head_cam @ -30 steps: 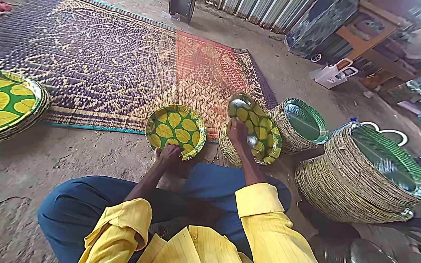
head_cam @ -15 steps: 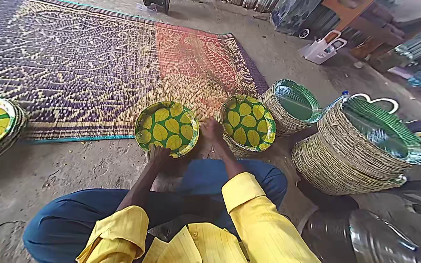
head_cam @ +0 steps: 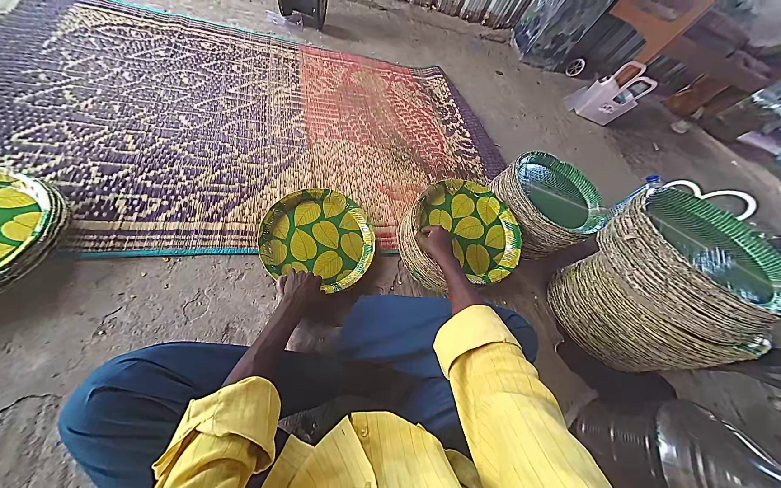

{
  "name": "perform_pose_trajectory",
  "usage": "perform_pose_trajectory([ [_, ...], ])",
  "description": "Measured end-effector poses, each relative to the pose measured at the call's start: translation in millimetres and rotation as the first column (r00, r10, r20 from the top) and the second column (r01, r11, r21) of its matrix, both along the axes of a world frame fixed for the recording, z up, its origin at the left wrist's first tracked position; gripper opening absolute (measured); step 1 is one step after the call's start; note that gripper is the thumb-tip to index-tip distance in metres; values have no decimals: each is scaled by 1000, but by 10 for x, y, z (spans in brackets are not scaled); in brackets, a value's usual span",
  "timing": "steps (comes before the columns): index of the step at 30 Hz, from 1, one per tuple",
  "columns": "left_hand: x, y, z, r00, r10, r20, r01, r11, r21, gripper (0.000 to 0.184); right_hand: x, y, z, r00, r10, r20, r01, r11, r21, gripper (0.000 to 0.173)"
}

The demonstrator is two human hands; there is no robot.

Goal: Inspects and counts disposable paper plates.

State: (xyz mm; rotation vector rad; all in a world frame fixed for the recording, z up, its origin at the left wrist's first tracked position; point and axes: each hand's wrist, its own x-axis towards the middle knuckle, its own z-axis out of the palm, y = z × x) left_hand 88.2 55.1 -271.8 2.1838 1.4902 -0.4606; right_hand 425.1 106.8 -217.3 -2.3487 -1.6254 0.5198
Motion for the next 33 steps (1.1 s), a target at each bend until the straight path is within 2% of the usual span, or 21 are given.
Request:
perform_pose_trajectory([
  [4,10,-24,-2,1000,-24,-15,24,1000,-1,40,-88,-4,109,990,23,141,-22,1000,-9,32],
  [7,14,-32,-25,999,-31,-36,30,999,-20,34,-176,-22,225,972,-3,233,-27,991,127,29],
  [9,2,-23,-48,999,-35,-18,34,999,-31,34,-260,-97,340,964,14,265,-88,959,270,27],
  [11,-38,24,-77,994,-29,104,27,999,16,38,-404,-190,456,944,70,323,-213,877,432,24],
  [13,-90,24,-78,931,25,363,-102,975,195,37,-708,-373,568,911,199,360,-371,775,512,17],
  [14,-121,10,-78,865,11,501,-211,915,344,33,-910,-443,568,886,287,364,-447,735,509,15],
  [16,-157,26,-25,712,-135,689,-447,670,593,27,-1333,-385,309,795,473,380,-607,608,512,13],
  [17,-172,43,25,685,-202,700,-505,560,656,28,-1529,-352,88,721,591,362,-689,552,469,15],
  [18,-189,46,67,688,-254,680,-515,489,704,29,-1702,-356,-137,630,709,318,-770,513,380,17],
  [19,-207,36,97,712,-280,644,-481,475,737,30,-1845,-384,-310,535,817,216,-842,493,220,21],
  [20,-220,16,108,755,-269,599,-408,522,749,31,-1937,-404,-464,457,882,112,-889,448,95,24],
  [21,-223,-3,97,809,-219,545,-317,619,719,32,-1984,-432,-577,424,905,38,-906,423,32,26],
  [23,-200,-15,101,935,0,356,-168,881,442,34,-1972,-419,-631,488,871,-53,-871,482,-99,30],
  [24,-168,11,94,974,65,217,-123,955,269,36,-1861,-368,-586,544,837,-55,-838,539,-86,32],
  [25,-135,40,52,993,67,97,-81,986,143,35,-1688,-310,-514,624,782,-18,-782,623,-14,32],
  [26,-96,60,10,998,46,33,-48,995,86,34,-1470,-246,-413,730,682,42,-682,725,98,31],
  [28,-39,103,-23,999,9,36,-12,998,67,36,-977,-80,-196,915,385,123,-404,870,282,34],
  [30,10,113,-17,999,-13,49,11,999,54,39,-532,57,-49,986,117,121,-141,965,219,51],
  [31,39,109,-23,998,-11,58,8,999,53,40,-352,94,-60,993,36,115,-55,986,159,60],
  [33,71,100,-57,997,-3,76,-2,998,56,42,-124,100,-166,997,-35,74,32,998,49,66],
])
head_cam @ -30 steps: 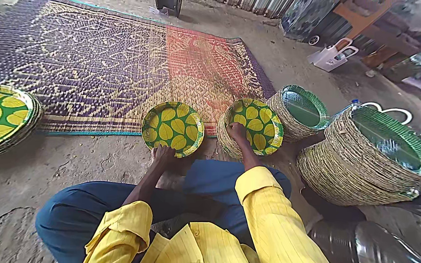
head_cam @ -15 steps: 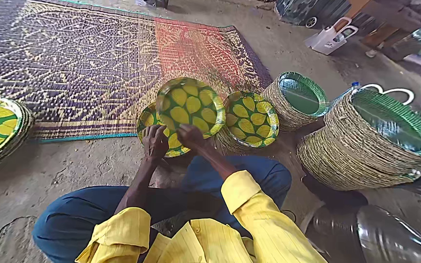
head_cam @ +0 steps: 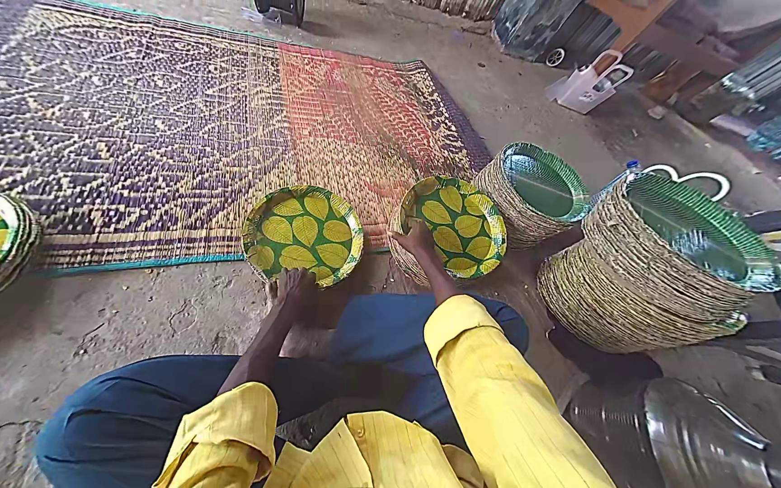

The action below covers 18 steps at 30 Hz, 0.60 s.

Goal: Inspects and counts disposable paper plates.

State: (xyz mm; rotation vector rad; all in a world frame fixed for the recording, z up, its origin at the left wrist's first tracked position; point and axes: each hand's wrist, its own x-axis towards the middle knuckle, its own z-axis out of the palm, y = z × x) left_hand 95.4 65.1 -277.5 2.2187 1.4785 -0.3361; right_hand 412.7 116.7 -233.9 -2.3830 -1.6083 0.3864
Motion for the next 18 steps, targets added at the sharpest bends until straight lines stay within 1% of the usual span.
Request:
perform_pose_trajectory([
  [1,-3,-3,-10,1000,3,3,-3,1000,3,42,41,-5,-41,1000,-12,-17,12,1000,-12,62],
  [3,-49,-5,-26,1000,-1,3,1,1000,5,42,43,9,-66,999,-13,-50,13,1000,-5,49],
  [5,-72,-15,-39,1000,-7,3,7,1000,1,42,50,10,-63,997,-26,-71,26,1000,-9,42],
  [6,-64,-13,-28,1000,-8,1,8,1000,0,42,46,6,-37,997,-29,-66,28,999,-19,41],
  [8,-39,-12,0,1000,-7,-10,7,1000,3,41,9,-7,35,1000,-17,1,17,999,-47,37],
  [12,-59,-41,-12,1000,-4,-4,4,1000,-1,41,-41,-19,115,995,34,94,-26,996,-81,36],
  [15,-63,-43,-38,1000,-9,-12,9,1000,8,40,-48,-11,156,994,22,109,-19,999,-32,36],
  [18,-74,-43,-59,1000,-9,27,9,1000,5,40,-80,-64,278,990,9,139,-16,998,53,35],
])
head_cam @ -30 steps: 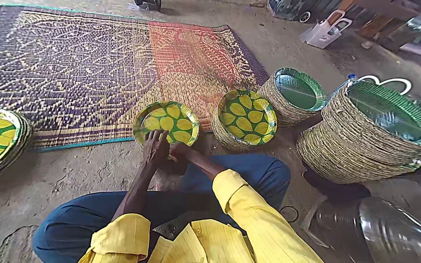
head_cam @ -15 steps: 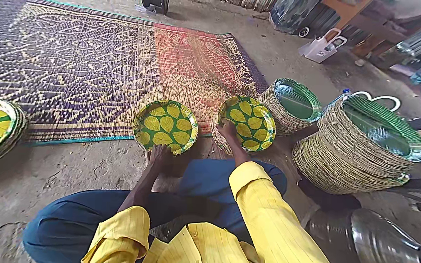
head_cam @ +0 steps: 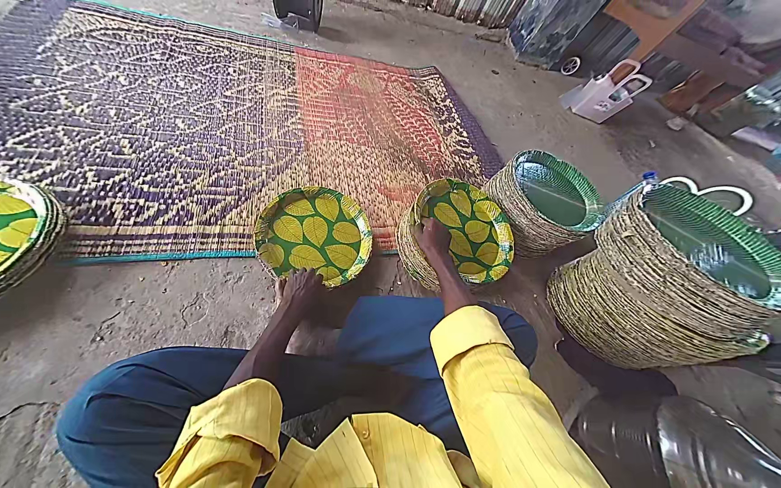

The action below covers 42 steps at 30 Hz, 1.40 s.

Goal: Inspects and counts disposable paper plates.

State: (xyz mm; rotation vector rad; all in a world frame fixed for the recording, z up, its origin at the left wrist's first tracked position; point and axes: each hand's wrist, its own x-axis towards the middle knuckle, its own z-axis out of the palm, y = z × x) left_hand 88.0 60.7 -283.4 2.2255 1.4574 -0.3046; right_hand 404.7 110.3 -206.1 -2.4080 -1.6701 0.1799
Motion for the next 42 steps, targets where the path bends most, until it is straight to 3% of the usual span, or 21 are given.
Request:
perform_pose_trajectory([
  [2,-21,13,15,996,23,82,-26,999,37,40,-70,-37,158,995,33,92,-45,990,132,34],
  [4,-58,-24,2,952,52,303,-123,968,220,37,-287,-165,361,976,141,164,-185,938,294,31],
  [5,-69,-53,-18,896,9,444,-199,902,382,33,-467,-284,445,953,238,187,-290,895,338,27],
  [7,-60,-21,-2,779,-186,599,-357,653,668,28,-924,-442,436,866,450,217,-499,786,364,21],
  [9,-61,19,109,746,-285,602,-422,498,758,29,-1386,-413,73,724,639,258,-686,634,357,17],
  [10,-80,26,138,763,-289,579,-416,466,781,30,-1588,-409,-133,662,726,184,-744,609,275,17],
  [11,-110,15,130,792,-260,552,-389,482,785,32,-1743,-422,-303,612,790,44,-787,602,130,19],
  [12,-143,-21,124,831,-196,520,-342,557,757,34,-1832,-434,-465,565,820,-87,-824,567,-9,23],
  [14,-197,-81,191,932,6,362,-212,819,533,34,-1876,-470,-659,502,833,-235,-863,465,-196,29],
  [15,-202,-66,213,974,76,213,-150,922,356,36,-1831,-469,-678,494,828,-265,-865,440,-240,31],
  [17,-177,-1,141,998,58,-7,-57,995,85,41,-1588,-389,-613,541,798,-267,-841,502,-204,32],
  [19,-128,17,84,999,10,-48,-8,999,34,44,-1195,-241,-420,699,692,-178,-713,693,-104,30],
  [21,-58,25,95,999,-17,-50,18,999,28,44,-713,-22,-251,875,477,-81,-476,879,35,34],
  [23,22,10,84,999,-25,-46,27,999,29,43,-264,82,-104,972,228,-48,-227,974,22,51],
  [25,75,1,79,999,-23,-34,24,999,30,43,64,40,-173,994,88,-72,-93,994,-60,66],
  [26,81,1,76,999,-21,-32,22,999,34,43,162,-8,-256,992,63,-113,-72,995,-75,65],
  [32,34,-22,41,999,-17,-34,18,999,35,41,213,51,-339,976,23,-216,-55,988,-144,44],
  [36,51,-44,73,999,-11,-41,12,1000,27,40,234,26,-262,990,39,-137,-60,987,-150,35],
  [39,34,-54,86,999,-5,-36,5,1000,9,41,106,-34,-104,996,49,-71,-51,998,-27,33],
  [42,-32,-44,43,992,18,127,-30,995,91,38,-261,-250,254,972,231,27,-230,936,267,26],
])
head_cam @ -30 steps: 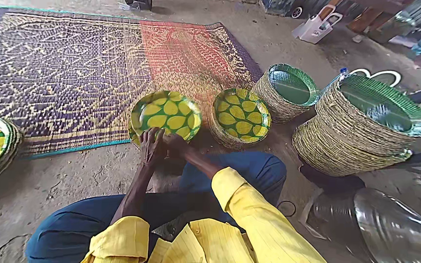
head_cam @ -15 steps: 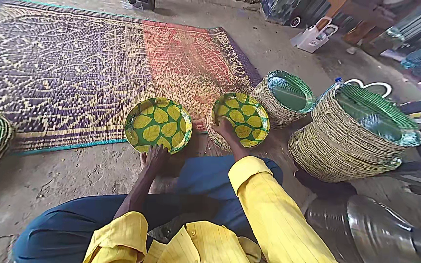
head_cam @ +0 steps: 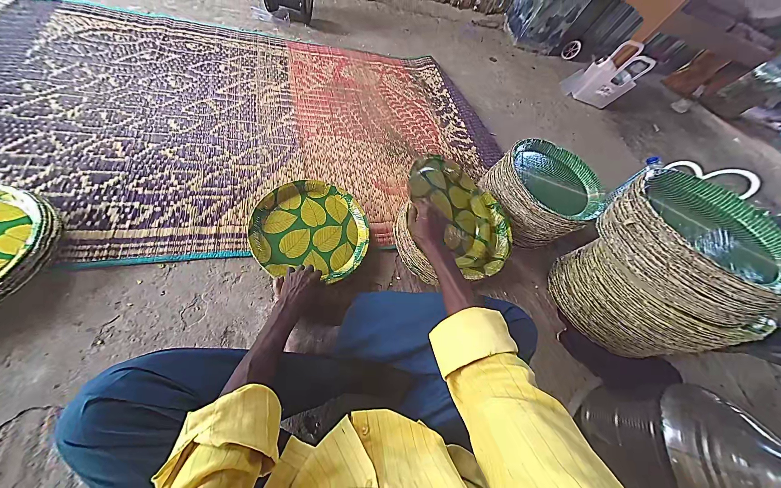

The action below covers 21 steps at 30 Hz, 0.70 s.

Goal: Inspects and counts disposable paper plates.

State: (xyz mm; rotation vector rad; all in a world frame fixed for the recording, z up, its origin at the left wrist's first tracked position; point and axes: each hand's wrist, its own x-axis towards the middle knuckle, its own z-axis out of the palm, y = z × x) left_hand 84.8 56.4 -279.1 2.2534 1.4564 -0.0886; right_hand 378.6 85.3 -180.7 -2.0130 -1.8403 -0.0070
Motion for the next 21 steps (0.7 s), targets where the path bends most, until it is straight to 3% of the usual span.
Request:
perform_pose_trajectory([
  [2,-57,-50,-41,952,9,305,-110,943,315,31,-411,-45,114,986,164,42,-167,982,89,20],
  [4,-73,-5,31,860,-82,504,-278,753,597,27,-851,-22,-115,932,360,47,-363,926,107,15],
  [6,-97,9,133,848,-107,520,-332,657,677,29,-1220,-58,-487,855,519,-8,-516,847,-129,19],
  [8,-152,-25,124,902,-69,427,-253,718,649,33,-1400,-89,-796,771,624,-123,-602,654,-457,28],
  [10,-193,-34,59,967,21,254,-143,870,472,36,-1347,-79,-931,696,689,-202,-672,527,-520,30],
  [11,-188,-20,16,990,46,136,-88,943,321,38,-1231,-63,-903,706,668,-236,-683,554,-476,30],
  [13,-124,20,-98,996,10,-90,-3,997,78,42,-878,0,-780,803,554,-221,-596,741,-310,27],
  [15,-28,41,-74,984,7,-178,-8,1000,-8,43,-478,55,-536,933,317,-172,-341,930,-137,28],
  [16,9,35,-2,979,23,-203,-29,999,-28,43,-290,84,-421,972,166,-167,-187,976,-115,31],
  [18,45,10,73,970,48,-237,-61,997,-47,46,100,274,-452,984,-115,-134,84,972,-219,51],
  [21,41,8,89,965,43,-258,-62,996,-65,49,351,342,-700,959,-263,-107,209,908,-363,70],
])
